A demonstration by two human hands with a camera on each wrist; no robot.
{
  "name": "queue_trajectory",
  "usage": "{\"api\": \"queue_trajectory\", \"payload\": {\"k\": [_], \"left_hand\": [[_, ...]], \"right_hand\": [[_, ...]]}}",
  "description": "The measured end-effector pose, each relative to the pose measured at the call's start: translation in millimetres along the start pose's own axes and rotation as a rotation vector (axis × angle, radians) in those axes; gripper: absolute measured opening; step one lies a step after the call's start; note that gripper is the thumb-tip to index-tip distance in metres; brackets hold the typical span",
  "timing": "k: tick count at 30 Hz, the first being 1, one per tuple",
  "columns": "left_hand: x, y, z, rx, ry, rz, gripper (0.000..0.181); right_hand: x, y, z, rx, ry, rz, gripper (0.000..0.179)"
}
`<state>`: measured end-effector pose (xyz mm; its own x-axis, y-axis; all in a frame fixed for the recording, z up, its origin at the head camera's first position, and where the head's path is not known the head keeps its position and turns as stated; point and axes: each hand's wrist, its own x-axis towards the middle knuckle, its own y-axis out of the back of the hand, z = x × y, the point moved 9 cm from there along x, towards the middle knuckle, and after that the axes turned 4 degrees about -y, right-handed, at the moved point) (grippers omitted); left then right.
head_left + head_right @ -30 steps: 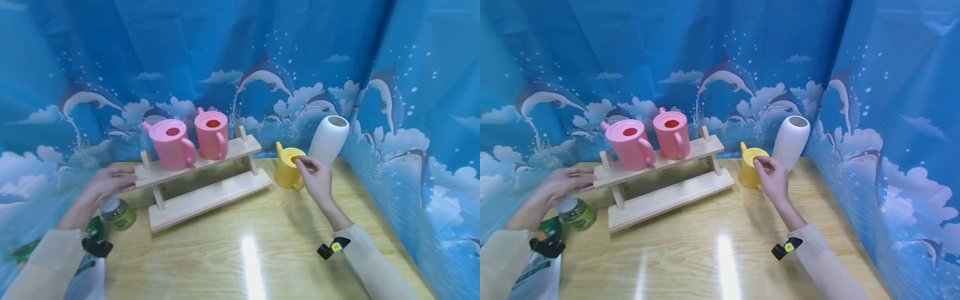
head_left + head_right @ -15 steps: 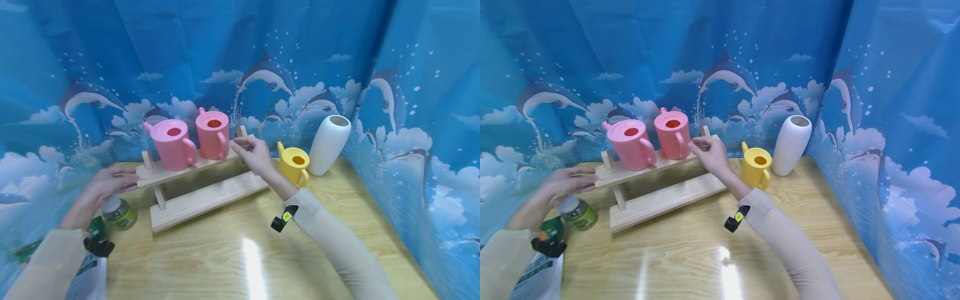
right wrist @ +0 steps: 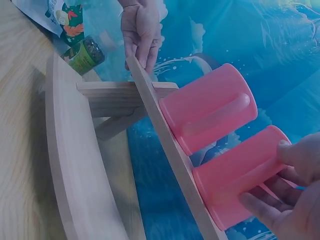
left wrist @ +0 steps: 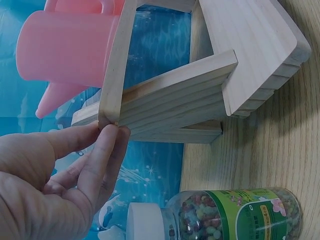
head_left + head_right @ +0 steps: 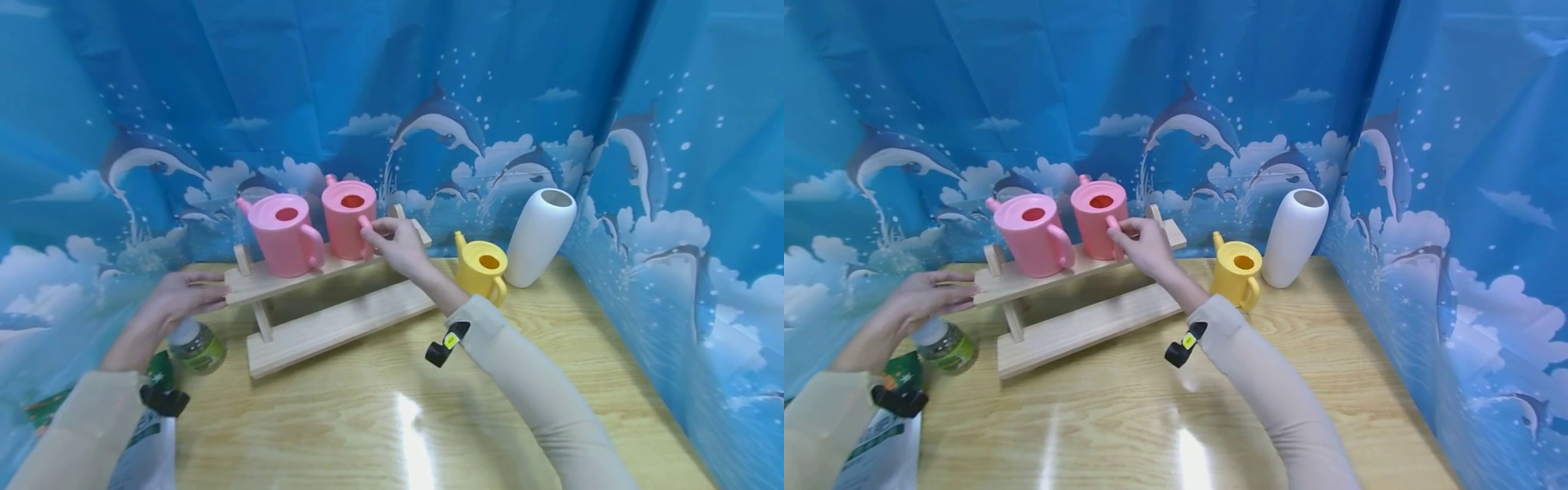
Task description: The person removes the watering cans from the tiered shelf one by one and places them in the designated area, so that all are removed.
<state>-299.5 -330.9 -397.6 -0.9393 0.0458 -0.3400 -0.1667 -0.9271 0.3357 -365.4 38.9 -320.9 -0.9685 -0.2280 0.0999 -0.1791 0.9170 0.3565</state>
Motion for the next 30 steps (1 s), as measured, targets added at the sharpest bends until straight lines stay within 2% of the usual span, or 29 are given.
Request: {"api": "queue_trajectory", "payload": {"k": [6,12,19,25,30], "left_hand": [[0.6,1.8,-1.8,0.01,-0.002,0.011,0.069],[1.0,3.0,-1.1,-0.009,-0.012,0.016,0.068],[1.6,1.4,0.6,0.01,-0.004,0.019,0.068],[2.8,1.1,1.5,-0.002,-0.011,0.023,0.069],[2.1,2.5,-0.4,-0.006,-0.013,0.03,0.068]], "right_hand": [[-14.3,16,3,0.071,-0.034,-0.012,0.027],[-44.6,51,6,0.106,0.018,0.014,0.031],[-95.1,112,25,0.068,0.005,0.088,0.037],[-141.5,172,39,0.061,0.022,0.223,0.03],[-177.1,210,54,-0.014,0.035,0.33,0.034]]}}
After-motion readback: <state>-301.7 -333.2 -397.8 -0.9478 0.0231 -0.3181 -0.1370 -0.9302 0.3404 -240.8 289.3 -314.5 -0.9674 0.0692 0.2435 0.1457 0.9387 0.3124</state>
